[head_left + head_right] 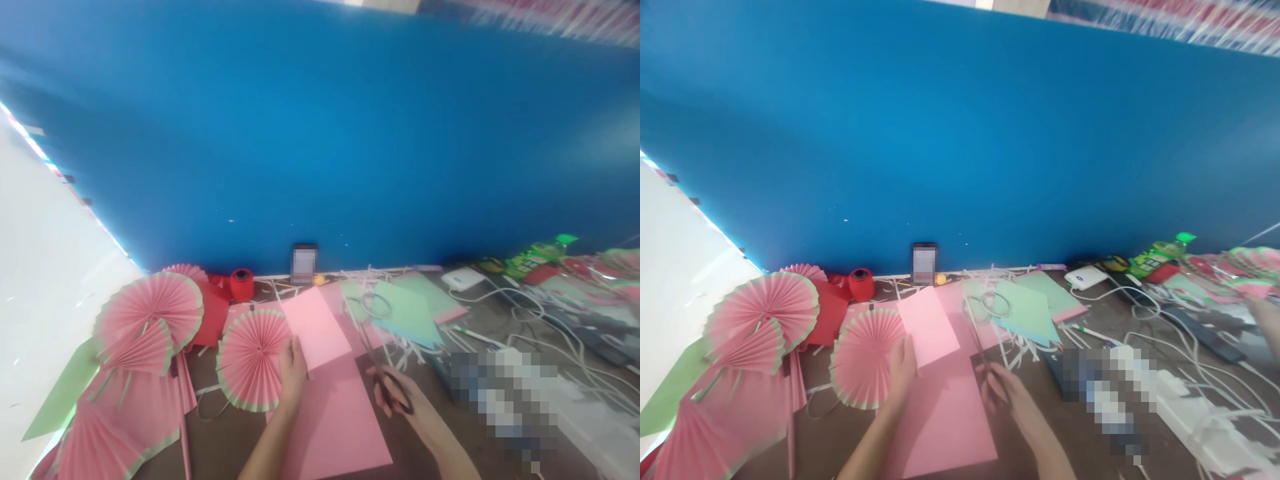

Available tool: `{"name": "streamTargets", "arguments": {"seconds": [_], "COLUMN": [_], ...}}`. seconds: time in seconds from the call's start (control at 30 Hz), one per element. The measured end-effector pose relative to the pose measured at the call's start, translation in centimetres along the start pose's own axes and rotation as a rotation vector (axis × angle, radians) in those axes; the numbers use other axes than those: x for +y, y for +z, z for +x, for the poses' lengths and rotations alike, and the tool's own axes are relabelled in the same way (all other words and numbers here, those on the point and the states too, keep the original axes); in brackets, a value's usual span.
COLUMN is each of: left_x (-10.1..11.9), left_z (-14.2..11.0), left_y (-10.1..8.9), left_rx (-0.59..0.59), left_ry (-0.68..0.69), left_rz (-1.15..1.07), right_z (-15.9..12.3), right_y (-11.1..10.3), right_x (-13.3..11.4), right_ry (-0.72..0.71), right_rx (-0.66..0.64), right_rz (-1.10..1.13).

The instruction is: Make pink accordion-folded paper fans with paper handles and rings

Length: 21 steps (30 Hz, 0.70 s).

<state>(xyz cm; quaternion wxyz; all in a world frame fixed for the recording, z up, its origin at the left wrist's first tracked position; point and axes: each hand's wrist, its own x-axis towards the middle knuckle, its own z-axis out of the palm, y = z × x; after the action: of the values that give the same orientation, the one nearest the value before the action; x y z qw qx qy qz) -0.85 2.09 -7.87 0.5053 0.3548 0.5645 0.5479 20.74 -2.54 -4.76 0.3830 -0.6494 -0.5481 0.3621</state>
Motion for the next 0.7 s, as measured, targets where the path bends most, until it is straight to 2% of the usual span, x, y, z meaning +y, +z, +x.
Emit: {"name": "streamTargets", "arguments": {"seconds": [0.03, 0.13, 0.2, 0.3, 0.4, 0.43, 0.5, 0.63, 0.7], "left_x": [-0.1, -0.3, -0.4, -0.4, -0.6, -0.6, -0.7, -0.5, -0.1], "left_z": [0.0, 0.1, 0.0, 0.1, 0.2, 0.2, 0.2, 0.2, 0.2], "left_y": [0.0, 0.2, 0.3, 0.4, 0.4, 0.4, 0.4, 0.2, 0.0], "left_rx": [-0.01, -0.085, -0.147, -0.19, -0.177, -0.181, -0.221, -0.412, -0.454], "left_ry": [0.009, 0.017, 0.016, 0.053, 0.155, 0.178, 0.191, 0.208, 0.176], "left_rz": [0.019, 0.076, 0.117, 0.168, 0.201, 0.208, 0.227, 0.241, 0.179], "right_z": [0.4, 1.6, 2.1, 2.4, 2.2, 2.2, 2.0, 1.7, 1.7], "right_y": [-0.2, -0.8, -1.2, -1.3, -0.5, -0.1, 0.8, 2.0, 2.3], "right_x": [0.2, 1.3, 2.4, 3.7, 3.4, 2.9, 1.5, -1.1, -1.7], "right_ry": [0.053, 0.191, 0.225, 0.142, -0.042, -0.091, -0.108, 0.042, 0.09], "right_rx": [0.014, 0.188, 0.24, 0.247, 0.374, 0.404, 0.365, 0.093, 0.049], "right_rz": [-0.075, -0.416, -0.538, -0.607, -0.619, -0.585, -0.425, 0.047, 0.188]}}
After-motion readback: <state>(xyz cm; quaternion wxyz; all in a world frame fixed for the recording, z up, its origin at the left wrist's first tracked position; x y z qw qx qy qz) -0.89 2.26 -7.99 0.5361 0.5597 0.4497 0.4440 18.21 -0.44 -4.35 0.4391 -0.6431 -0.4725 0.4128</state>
